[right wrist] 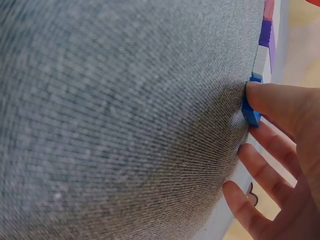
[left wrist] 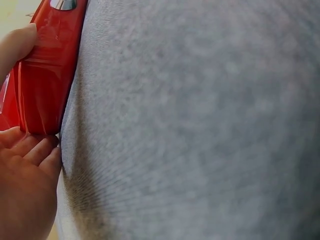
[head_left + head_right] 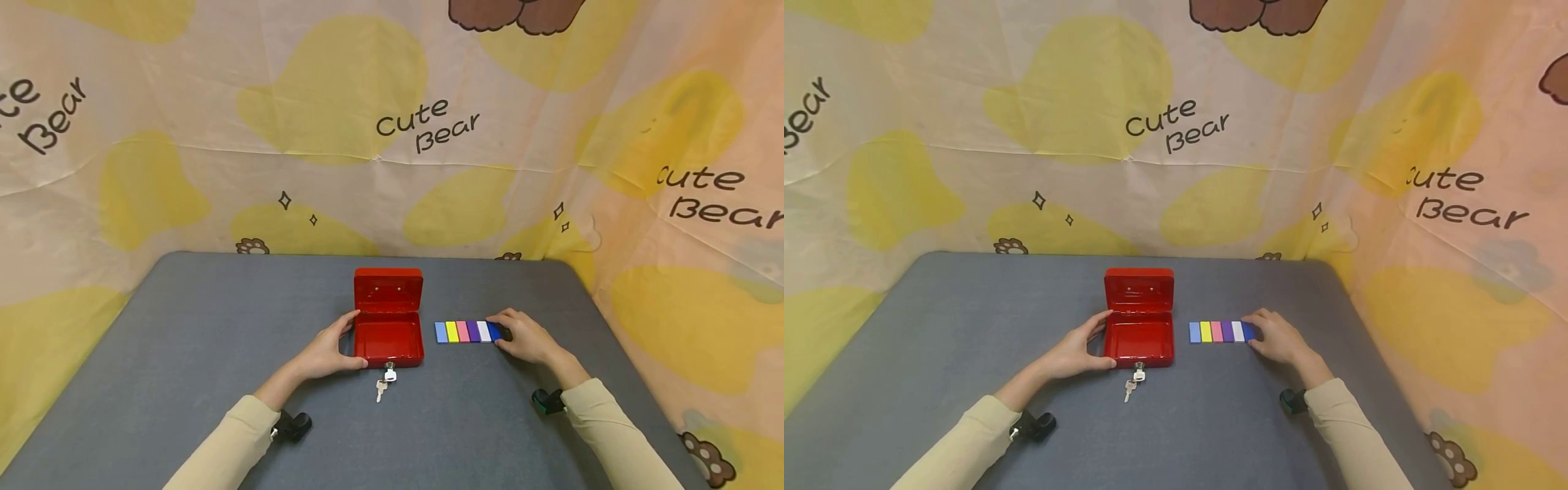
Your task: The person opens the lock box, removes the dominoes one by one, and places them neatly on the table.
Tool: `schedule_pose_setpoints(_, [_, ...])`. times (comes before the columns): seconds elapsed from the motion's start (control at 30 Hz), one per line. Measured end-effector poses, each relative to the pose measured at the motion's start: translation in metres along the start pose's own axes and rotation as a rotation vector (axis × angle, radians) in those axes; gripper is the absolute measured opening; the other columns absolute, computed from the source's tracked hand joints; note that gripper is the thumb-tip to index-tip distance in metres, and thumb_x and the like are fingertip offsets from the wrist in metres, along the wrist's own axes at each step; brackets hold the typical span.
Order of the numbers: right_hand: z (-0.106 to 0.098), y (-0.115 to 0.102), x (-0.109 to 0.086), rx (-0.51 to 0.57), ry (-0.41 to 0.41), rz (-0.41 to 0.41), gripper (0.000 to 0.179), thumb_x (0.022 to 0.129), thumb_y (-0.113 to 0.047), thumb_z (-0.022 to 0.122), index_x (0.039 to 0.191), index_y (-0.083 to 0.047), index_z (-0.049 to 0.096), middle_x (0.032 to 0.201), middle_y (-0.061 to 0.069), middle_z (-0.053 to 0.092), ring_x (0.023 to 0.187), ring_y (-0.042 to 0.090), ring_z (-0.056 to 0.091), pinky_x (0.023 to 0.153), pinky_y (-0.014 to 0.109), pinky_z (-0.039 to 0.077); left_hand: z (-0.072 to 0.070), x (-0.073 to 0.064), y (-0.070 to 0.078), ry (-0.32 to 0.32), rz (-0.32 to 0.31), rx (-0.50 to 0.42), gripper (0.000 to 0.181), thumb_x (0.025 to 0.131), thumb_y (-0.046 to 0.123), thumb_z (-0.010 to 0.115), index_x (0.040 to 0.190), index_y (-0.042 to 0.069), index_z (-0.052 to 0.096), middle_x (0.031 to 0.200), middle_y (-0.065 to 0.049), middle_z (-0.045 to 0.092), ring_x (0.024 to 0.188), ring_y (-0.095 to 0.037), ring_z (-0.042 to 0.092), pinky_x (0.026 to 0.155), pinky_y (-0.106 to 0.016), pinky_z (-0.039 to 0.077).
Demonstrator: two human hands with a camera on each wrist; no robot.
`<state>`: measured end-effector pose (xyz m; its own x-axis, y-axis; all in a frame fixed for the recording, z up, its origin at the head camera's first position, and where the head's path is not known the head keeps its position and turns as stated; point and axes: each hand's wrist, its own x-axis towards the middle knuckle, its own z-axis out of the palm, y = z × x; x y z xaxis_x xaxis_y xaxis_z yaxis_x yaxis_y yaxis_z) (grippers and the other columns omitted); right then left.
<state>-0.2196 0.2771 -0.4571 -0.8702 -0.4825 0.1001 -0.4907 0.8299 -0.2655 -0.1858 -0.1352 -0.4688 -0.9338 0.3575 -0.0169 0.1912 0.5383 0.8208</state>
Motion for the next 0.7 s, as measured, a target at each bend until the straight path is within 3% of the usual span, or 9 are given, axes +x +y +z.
schedule_pose_setpoints(0.27, [-0.006, -0.002, 0.001, 0.029, -0.018, -0.056, 0.046, 0.079, -0.014, 0.07, 0.123, -0.005, 0.057, 0.111, 0.014, 0.058, 0.098, 0.028, 0.056, 0.083, 0.049, 0.048, -0.005, -0.003, 0.001, -0.021, -0.003, -0.007, 0.096, 0.068, 0.028, 0.08, 0.145, 0.013, 0.025, 0.145, -0.01, 0.035, 0.13, -0.028, 0.04, 0.104, -0.047, 0.034])
schedule_pose_setpoints(0.53, [-0.013, -0.003, 0.004, 0.077, -0.054, -0.035, 0.045, 0.084, -0.014, 0.066, 0.126, -0.004, 0.054, 0.113, 0.015, 0.056, 0.096, 0.027, 0.059, 0.082, 0.047, 0.05, -0.016, -0.009, -0.003, -0.015, 0.08, 0.008, 0.085, 0.072, 0.03, 0.078, 0.141, 0.008, 0.034, 0.142, -0.009, 0.04, 0.128, -0.025, 0.043, 0.105, -0.043, 0.034])
schedule_pose_setpoints(0.7, [-0.018, -0.009, 0.008, 0.032, -0.004, -0.042, 0.038, 0.086, -0.017, 0.063, 0.122, -0.004, 0.058, 0.113, 0.013, 0.058, 0.103, 0.028, 0.057, 0.087, 0.048, 0.047, -0.029, -0.016, -0.005, 0.001, 0.108, 0.094, 0.075, 0.076, 0.037, 0.073, 0.136, 0.007, 0.041, 0.135, -0.012, 0.047, 0.122, -0.029, 0.048, 0.1, -0.046, 0.039])
